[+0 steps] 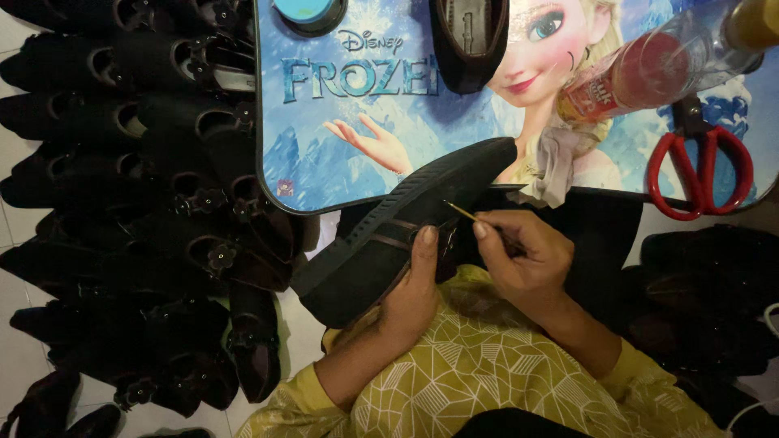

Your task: The person sits on the floor holding a black shoe on their lap and applies glue along the sole edge using a wooden stick dipped from a glue bottle, rotating the shoe to reach different sections and occasionally wiping with a tissue. Many finished shoes are stacked around the work area.

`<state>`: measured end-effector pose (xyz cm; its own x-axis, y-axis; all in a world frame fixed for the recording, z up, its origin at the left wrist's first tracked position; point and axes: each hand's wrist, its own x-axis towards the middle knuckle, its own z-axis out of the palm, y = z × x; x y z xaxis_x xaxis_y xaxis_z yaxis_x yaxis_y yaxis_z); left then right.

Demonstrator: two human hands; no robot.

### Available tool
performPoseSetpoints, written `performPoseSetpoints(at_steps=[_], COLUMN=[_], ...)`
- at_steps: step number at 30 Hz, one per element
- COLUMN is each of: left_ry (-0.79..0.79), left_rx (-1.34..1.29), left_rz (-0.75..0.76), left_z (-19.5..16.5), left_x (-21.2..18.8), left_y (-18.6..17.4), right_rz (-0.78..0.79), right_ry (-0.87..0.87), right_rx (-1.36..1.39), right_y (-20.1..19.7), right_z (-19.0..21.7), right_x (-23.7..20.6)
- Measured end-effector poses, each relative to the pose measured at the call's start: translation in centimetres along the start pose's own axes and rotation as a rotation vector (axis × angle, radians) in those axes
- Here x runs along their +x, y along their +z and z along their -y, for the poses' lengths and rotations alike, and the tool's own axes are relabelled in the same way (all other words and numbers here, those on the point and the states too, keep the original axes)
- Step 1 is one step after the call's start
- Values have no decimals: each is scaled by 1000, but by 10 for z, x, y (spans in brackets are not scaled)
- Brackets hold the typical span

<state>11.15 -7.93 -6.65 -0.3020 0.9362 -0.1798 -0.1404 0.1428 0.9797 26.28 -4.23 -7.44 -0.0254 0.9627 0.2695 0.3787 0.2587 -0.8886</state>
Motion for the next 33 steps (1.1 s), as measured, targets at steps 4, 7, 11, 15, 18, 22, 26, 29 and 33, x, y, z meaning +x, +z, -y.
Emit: performPoseSetpoints(at_steps=[4,7,11,15,18,22,26,29,33], left_ry=[26,53,55,119,101,31,108,29,6], left_rx=[83,-40,-30,-25,11,-2,-15,2,-5], left_rz=[0,1,-3,-18,13,8,16,42,2], left_z=[4,8,10,11,9,8,6,6,6], left_x=[0,1,1,1,0,2,1,1,1], left_y=[0,1,2,3,1,1,0,-1,0], right_rz=[-50,-24,-77,-26,-19,-13,-44,-49,-7], right_ry=[36,-3,25,-55,-57,-182,-37,-69,-73], right_rx=[24,30,-31,-87,-85,-178,-136,-141,-70], right_y=[2,2,2,2,1,-6,-7,-3,-2], right_z=[-1,-1,2,9,14,18,18,16,11], right_x=[-1,0,4,4,6,9,9,8,5])
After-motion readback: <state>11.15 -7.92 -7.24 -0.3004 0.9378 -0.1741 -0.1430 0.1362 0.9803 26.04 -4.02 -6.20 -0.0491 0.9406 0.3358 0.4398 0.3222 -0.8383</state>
